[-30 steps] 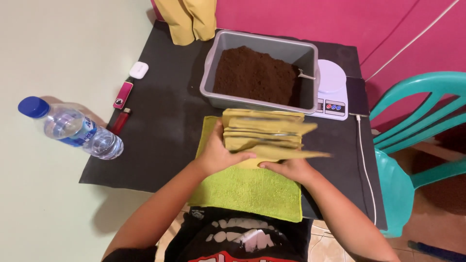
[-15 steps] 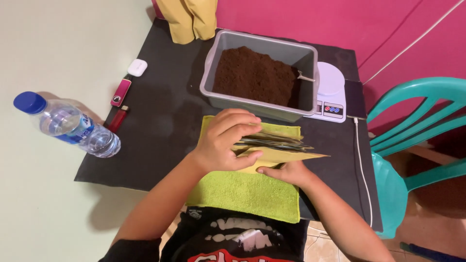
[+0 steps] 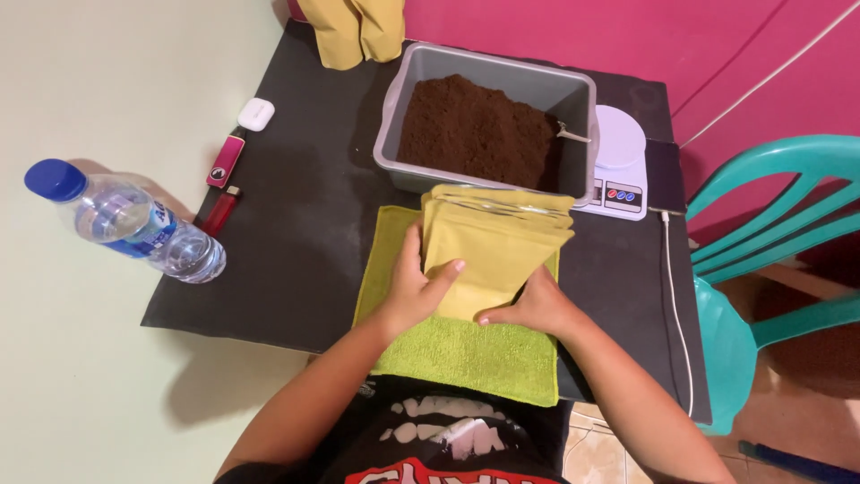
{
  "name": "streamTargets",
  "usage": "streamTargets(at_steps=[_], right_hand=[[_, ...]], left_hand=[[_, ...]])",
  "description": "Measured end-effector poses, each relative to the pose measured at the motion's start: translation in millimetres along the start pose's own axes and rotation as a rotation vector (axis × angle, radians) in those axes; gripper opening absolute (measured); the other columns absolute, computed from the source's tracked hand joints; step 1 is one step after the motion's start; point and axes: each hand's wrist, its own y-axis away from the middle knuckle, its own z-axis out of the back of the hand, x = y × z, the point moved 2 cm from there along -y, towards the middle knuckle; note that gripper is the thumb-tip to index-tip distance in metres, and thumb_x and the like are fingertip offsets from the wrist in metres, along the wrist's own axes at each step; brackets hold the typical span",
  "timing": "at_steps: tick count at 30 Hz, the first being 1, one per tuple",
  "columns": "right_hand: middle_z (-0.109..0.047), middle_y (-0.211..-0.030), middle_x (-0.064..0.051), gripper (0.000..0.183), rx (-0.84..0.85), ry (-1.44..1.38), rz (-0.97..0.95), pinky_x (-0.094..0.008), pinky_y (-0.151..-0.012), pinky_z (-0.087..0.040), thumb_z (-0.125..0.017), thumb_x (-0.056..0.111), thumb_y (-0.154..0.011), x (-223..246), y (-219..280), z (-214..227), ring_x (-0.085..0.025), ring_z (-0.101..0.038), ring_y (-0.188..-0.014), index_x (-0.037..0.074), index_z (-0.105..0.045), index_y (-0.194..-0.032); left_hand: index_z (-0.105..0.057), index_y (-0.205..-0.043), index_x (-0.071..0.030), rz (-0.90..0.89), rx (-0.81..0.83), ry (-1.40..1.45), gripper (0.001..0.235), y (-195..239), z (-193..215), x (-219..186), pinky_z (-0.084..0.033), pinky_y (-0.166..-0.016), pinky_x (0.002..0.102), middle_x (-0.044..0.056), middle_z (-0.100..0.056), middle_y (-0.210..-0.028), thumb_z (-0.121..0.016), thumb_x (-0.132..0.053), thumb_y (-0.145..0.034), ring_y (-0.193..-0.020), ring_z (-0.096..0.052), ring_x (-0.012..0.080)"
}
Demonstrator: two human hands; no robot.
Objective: Folding and stacking yellow coffee bags at a packaging station next to a container of ground coffee.
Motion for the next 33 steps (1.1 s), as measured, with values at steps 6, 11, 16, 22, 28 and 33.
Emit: streamTargets(at_steps=[6, 11, 16, 22, 28, 33], right_hand=[[-0.069, -0.115, -0.032, 0.08, -0.214, 0.129, 0.021, -0.056, -0.103, -0.05, -0.101, 0.018, -0.061, -35.1, 0.9, -4.6, -0.046, -0.065, -0.116, -0.013, -0.06, -0.122], [-0.071, -0.118, -0.029, 0.072, -0.24, 0.044, -0.011, -0.055, -0.104, -0.05, -0.098, 0.016, -0.062, -79.5, 6.2, -17.6, -0.044, -0.064, -0.12, -0.009, -0.066, -0.121], [-0.071, -0.116, -0.029, 0.065, -0.228, -0.069, 0.054, -0.056, -0.104, -0.05, -0.094, 0.004, -0.063, -68.5, 2.4, -16.8, -0.044, -0.066, -0.117, -0.009, -0.066, -0.12], [-0.066, -0.129, -0.025, 0.085, -0.187, -0.232, 0.006, -0.057, -0.111, -0.045, -0.094, -0.006, -0.056, -87.5, 3.8, -16.1, -0.042, -0.059, -0.127, -0.008, -0.057, -0.133], [-0.067, -0.125, -0.03, 0.09, -0.244, -0.206, 0.102, -0.058, -0.102, -0.052, -0.1, 0.0, -0.048, -68.2, 13.5, 17.9, -0.045, -0.064, -0.118, -0.011, -0.059, -0.128], [-0.039, -0.162, -0.025, 0.102, -0.462, 0.445, 0.567, -0.058, -0.135, -0.027, -0.078, 0.051, -0.078, 105.8, 37.2, 84.6, -0.043, -0.037, -0.156, 0.002, -0.033, -0.155]], left_hand=[[-0.042, -0.139, 0.004, -0.167, -0.025, 0.044, 0.053, -5.5, -9.7, 8.1, -0.051, -0.105, 0.049, 0.02, -0.058, -0.126, -0.065, -0.017, -0.096, -0.121, -0.058, 0.0334], [-0.039, -0.139, 0.002, -0.09, -0.006, 0.1, 0.074, -7.9, -9.5, 17.9, -0.052, -0.103, 0.051, 0.022, -0.058, -0.125, -0.082, -0.021, -0.084, -0.121, -0.059, 0.0348], [-0.041, -0.135, 0.007, 0.106, 0.126, 0.148, 0.096, -17.0, 3.1, 17.9, -0.052, -0.106, 0.053, 0.026, -0.059, -0.124, -0.099, -0.021, -0.064, -0.122, -0.059, 0.0421], [-0.057, -0.136, 0.005, 0.553, 0.425, -0.13, 0.065, -24.1, 17.3, -10.8, -0.055, -0.106, 0.045, 0.026, -0.066, -0.128, -0.085, -0.006, -0.078, -0.122, -0.063, 0.039], [-0.064, -0.128, 0.003, 0.552, 0.446, -0.234, 0.05, -21.6, 17.4, -12.0, -0.06, -0.097, 0.043, 0.024, -0.072, -0.119, -0.081, -0.013, -0.084, -0.114, -0.069, 0.0374], [-0.075, -0.113, -0.017, 0.671, 0.482, -0.527, 0.036, -24.7, 15.3, -16.4, -0.061, -0.073, 0.029, 0.0, -0.08, -0.105, -0.08, -0.036, -0.083, -0.087, -0.076, 0.0156]])
